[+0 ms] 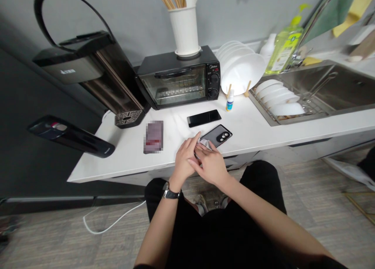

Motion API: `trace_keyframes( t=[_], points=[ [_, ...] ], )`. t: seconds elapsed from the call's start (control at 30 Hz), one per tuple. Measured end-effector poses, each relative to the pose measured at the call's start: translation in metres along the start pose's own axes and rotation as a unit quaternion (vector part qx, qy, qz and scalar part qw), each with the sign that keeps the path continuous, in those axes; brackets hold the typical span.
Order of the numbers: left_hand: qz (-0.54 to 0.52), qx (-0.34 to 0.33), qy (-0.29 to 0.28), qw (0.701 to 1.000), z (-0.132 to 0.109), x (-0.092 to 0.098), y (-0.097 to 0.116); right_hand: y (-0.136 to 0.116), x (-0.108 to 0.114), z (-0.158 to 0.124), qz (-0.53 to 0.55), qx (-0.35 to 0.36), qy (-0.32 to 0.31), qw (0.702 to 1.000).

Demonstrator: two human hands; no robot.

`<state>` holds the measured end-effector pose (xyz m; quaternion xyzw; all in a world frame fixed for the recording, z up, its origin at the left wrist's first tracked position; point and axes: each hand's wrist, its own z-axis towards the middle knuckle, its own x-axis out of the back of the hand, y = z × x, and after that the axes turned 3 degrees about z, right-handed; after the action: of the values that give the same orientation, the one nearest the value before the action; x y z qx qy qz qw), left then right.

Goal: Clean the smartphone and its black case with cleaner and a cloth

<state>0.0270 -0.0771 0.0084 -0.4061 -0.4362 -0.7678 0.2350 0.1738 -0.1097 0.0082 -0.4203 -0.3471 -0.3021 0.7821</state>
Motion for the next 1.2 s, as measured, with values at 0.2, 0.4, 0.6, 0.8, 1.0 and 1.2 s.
trace_keyframes(
  t=[0.2, 0.4, 0.6, 0.8, 1.0, 1.2],
  points=[
    [0.057, 0.013, 0.007, 0.998, -0.003, -0.004, 0.006, 0.021, 0.022, -0.021, 0.037, 0.024, -0.021, 0.999],
    [0.073, 0.005, 0.016, 0.997, -0.001, -0.008, 0.007, 0.055, 0.037, -0.034, -0.015, 0.035, 0.007, 0.999],
    [0.062, -0.001, 0.017, 0.998, 0.0, -0.007, 0.005, 0.091, 0.05, -0.026, -0.111, -0.009, 0.057, 0.992],
    [0.054, 0.007, 0.017, 0.998, 0.001, -0.007, 0.008, 0.088, 0.033, -0.017, -0.129, -0.038, 0.088, 0.987],
    [0.027, 0.016, 0.009, 0.999, 0.003, -0.004, 0.006, 0.053, 0.008, 0.011, -0.141, -0.082, 0.082, 0.983],
    [-0.021, -0.006, 0.002, 1.0, 0.0, 0.0, 0.0, 0.0, -0.002, 0.005, -0.038, -0.01, 0.01, 0.999]
  ],
)
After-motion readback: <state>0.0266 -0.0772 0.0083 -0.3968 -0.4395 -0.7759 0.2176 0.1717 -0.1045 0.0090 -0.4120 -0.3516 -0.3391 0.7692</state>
